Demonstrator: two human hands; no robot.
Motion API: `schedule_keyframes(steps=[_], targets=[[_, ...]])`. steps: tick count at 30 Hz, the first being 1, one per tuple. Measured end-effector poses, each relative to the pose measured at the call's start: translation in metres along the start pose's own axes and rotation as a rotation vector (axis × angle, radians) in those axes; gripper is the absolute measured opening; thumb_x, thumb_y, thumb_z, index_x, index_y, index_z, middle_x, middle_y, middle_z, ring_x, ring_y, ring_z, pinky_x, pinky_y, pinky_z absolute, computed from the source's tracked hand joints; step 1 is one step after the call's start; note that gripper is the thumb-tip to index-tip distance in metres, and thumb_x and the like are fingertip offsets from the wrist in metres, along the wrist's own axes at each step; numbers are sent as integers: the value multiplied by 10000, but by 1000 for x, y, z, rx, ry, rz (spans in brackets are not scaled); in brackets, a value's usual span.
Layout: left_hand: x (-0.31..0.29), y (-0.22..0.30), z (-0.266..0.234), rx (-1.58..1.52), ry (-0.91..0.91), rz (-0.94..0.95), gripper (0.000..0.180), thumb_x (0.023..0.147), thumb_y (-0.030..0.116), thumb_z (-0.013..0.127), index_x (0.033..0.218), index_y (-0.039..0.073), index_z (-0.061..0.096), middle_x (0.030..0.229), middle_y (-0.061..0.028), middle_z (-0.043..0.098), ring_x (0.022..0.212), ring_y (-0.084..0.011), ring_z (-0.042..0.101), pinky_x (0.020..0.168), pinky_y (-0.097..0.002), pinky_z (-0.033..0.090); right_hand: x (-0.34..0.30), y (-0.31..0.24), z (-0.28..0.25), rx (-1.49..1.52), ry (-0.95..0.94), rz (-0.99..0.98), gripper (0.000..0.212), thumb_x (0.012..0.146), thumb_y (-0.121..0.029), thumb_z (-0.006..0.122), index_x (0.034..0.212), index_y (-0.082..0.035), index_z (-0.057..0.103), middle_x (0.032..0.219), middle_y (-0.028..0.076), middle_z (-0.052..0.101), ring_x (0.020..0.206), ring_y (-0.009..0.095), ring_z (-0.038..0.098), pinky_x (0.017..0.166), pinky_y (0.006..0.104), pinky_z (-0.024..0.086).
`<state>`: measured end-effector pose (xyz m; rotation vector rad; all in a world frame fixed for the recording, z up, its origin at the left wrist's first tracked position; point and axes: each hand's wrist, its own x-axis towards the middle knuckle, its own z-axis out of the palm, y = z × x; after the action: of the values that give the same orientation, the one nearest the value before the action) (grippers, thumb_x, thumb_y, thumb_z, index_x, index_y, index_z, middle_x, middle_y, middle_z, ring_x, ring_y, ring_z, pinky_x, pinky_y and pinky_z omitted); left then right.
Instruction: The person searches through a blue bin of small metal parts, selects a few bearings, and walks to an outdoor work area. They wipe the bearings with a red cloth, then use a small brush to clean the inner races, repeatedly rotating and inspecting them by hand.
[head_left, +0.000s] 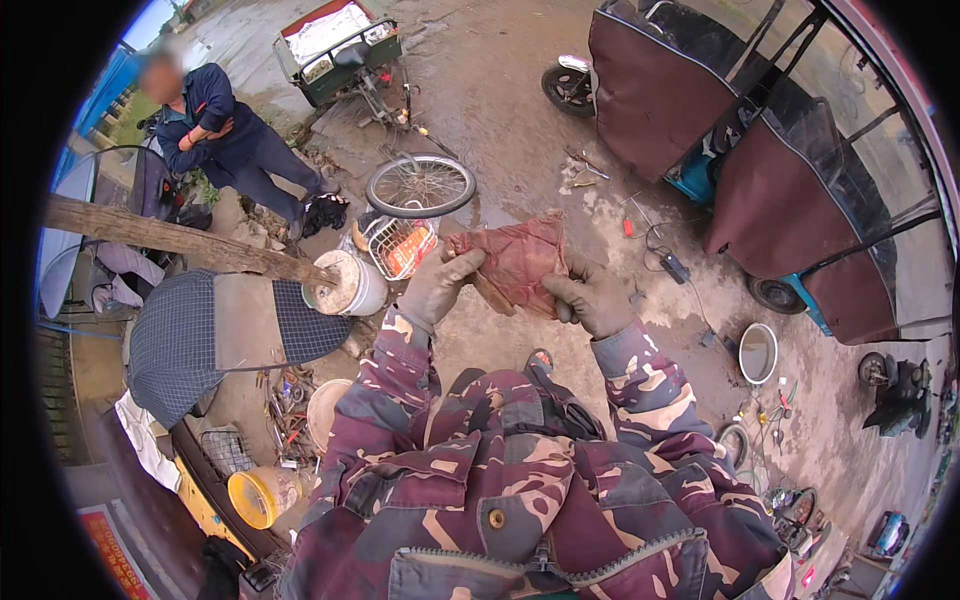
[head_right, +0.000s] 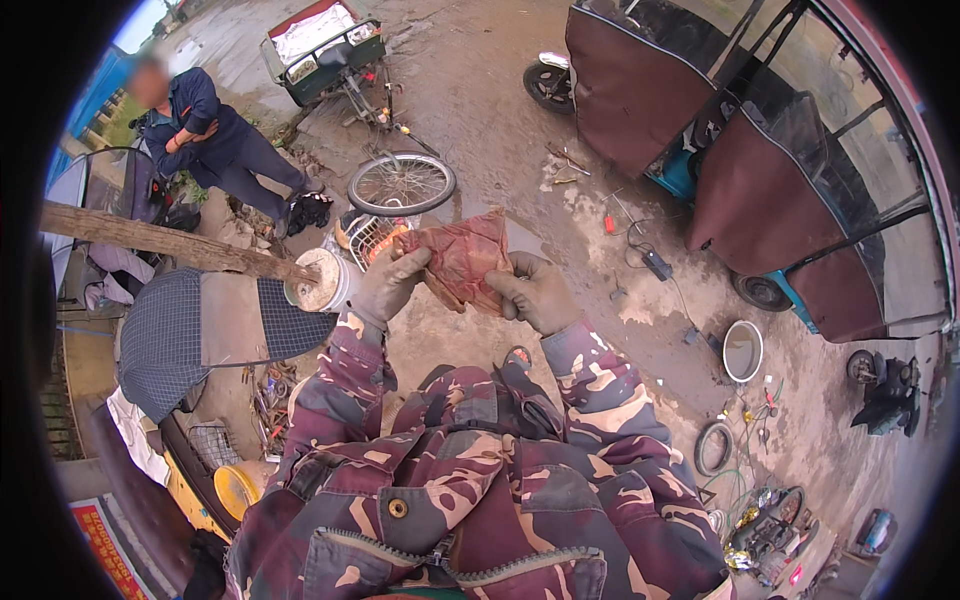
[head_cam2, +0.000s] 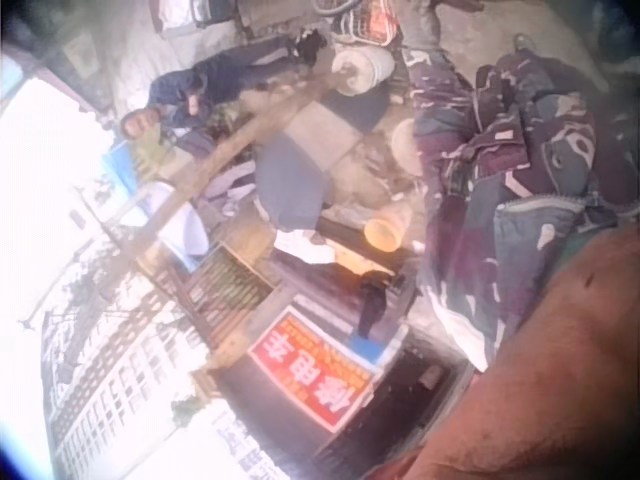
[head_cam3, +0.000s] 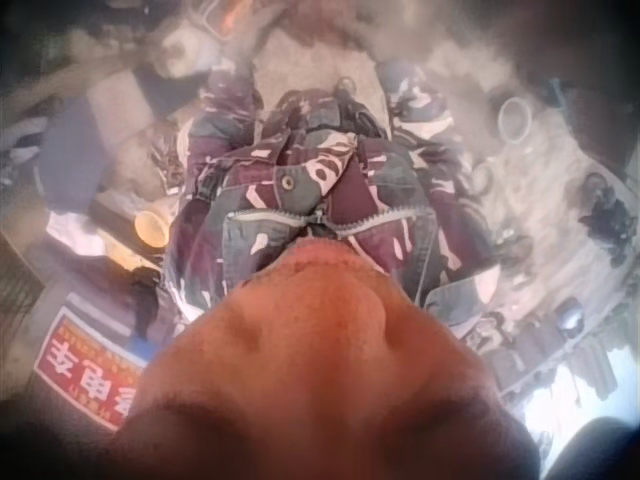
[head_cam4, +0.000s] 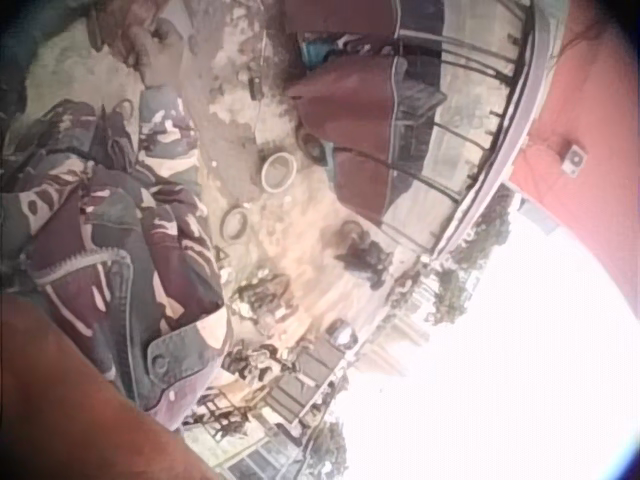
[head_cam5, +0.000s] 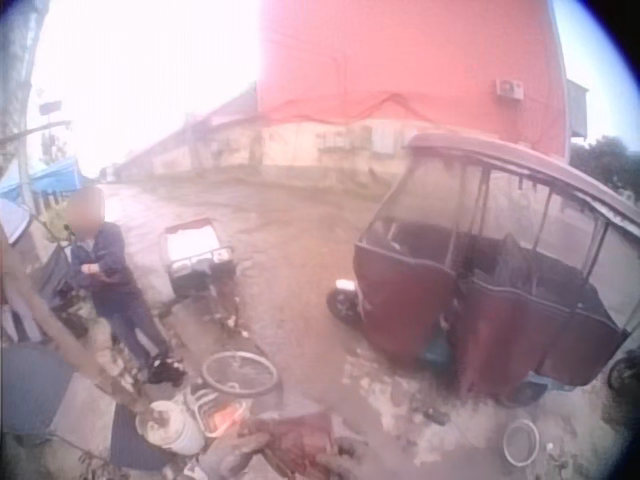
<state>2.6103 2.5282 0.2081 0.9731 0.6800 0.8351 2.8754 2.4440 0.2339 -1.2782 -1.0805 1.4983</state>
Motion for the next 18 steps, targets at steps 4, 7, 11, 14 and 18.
schedule_keyframes(steps=[4, 7, 11, 14, 18], targets=[[29, 11, -1, -52, 46, 8, 606, 1046, 373, 692, 1515, 28, 526, 1280, -111, 701, 1104, -200, 689, 982, -378, 563, 47, -2, -32, 482, 1, 175, 218, 1005, -214, 757, 1072, -31, 661, 673, 16, 598, 485, 97, 498, 433, 253, 330], [41, 17, 2, -98, -4, -65, 703, 1028, 451, 712, 1521, -11, 517, 1225, -124, 704, 1057, -227, 728, 943, -373, 587, 83, -5, -42, 712, -88, 206, 212, 1023, -152, 718, 1172, -44, 613, 744, 17, 594, 479, 97, 462, 411, 259, 283], [53, 7, 5, 221, 58, -130, 648, 1006, 408, 744, 1451, -28, 564, 1141, -128, 722, 976, -208, 743, 847, -344, 618, 102, 0, -33, 728, -86, 267, 205, 1027, -139, 712, 1175, -42, 609, 818, 25, 619, 487, 95, 473, 418, 255, 284], [54, -3, -3, 225, 170, -157, 530, 1039, 339, 708, 1383, -45, 584, 1112, -94, 693, 966, -188, 724, 874, -342, 611, 105, 5, -29, 548, -59, 249, 224, 1027, -164, 724, 1153, -17, 610, 809, 32, 618, 493, 97, 482, 428, 254, 295], [55, 5, -25, 175, 168, -114, 436, 1029, 267, 703, 1332, -36, 623, 1066, -61, 690, 909, -159, 693, 840, -318, 595, 103, 10, -32, 319, -4, 276, 264, 1020, -198, 748, 1106, 15, 619, 773, 38, 606, 498, 102, 484, 436, 257, 300]])
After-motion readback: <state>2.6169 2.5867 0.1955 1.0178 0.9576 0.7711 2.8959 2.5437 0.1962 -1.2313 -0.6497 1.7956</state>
